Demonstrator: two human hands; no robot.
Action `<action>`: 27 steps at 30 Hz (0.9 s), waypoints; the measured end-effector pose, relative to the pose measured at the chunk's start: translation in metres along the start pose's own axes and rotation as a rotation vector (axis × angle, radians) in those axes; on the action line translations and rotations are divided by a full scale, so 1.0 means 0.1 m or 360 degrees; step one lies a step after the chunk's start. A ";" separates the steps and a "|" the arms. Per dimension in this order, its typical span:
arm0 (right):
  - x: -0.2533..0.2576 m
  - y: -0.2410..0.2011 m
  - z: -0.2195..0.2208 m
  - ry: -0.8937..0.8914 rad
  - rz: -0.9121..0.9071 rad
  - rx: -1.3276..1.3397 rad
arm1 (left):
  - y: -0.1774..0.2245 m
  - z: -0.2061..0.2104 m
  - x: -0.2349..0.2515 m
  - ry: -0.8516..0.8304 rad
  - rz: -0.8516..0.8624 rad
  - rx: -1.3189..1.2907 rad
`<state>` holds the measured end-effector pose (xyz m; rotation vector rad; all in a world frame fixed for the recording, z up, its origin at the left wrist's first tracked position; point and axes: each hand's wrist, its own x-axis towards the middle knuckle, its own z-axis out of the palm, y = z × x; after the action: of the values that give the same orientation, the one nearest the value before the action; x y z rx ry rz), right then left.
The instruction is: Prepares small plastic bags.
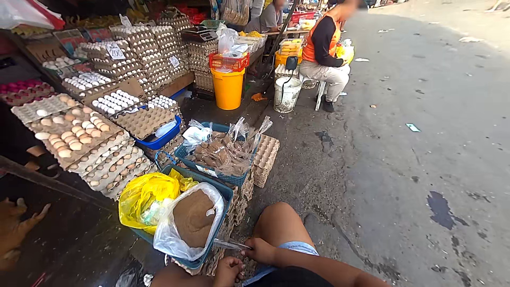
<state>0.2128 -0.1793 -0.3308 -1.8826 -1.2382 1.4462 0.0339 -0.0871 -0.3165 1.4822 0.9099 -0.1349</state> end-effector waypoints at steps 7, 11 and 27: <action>0.03 0.06 0.05 -0.0138 -0.0133 -0.0160 | 0.01 0.00 0.03 0.0043 -0.0060 -0.0043; 0.01 0.05 0.04 -0.0121 -0.0159 -0.0224 | 0.00 0.01 0.05 0.0058 -0.0082 -0.0047; -0.02 -0.07 0.05 -0.0084 -0.0111 -0.0363 | 0.04 -0.02 0.00 0.0013 -0.0136 -0.0102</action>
<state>0.2053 -0.1784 -0.3255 -1.9342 -1.5349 1.3753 0.0354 -0.0847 -0.3126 1.3861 0.9763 -0.1610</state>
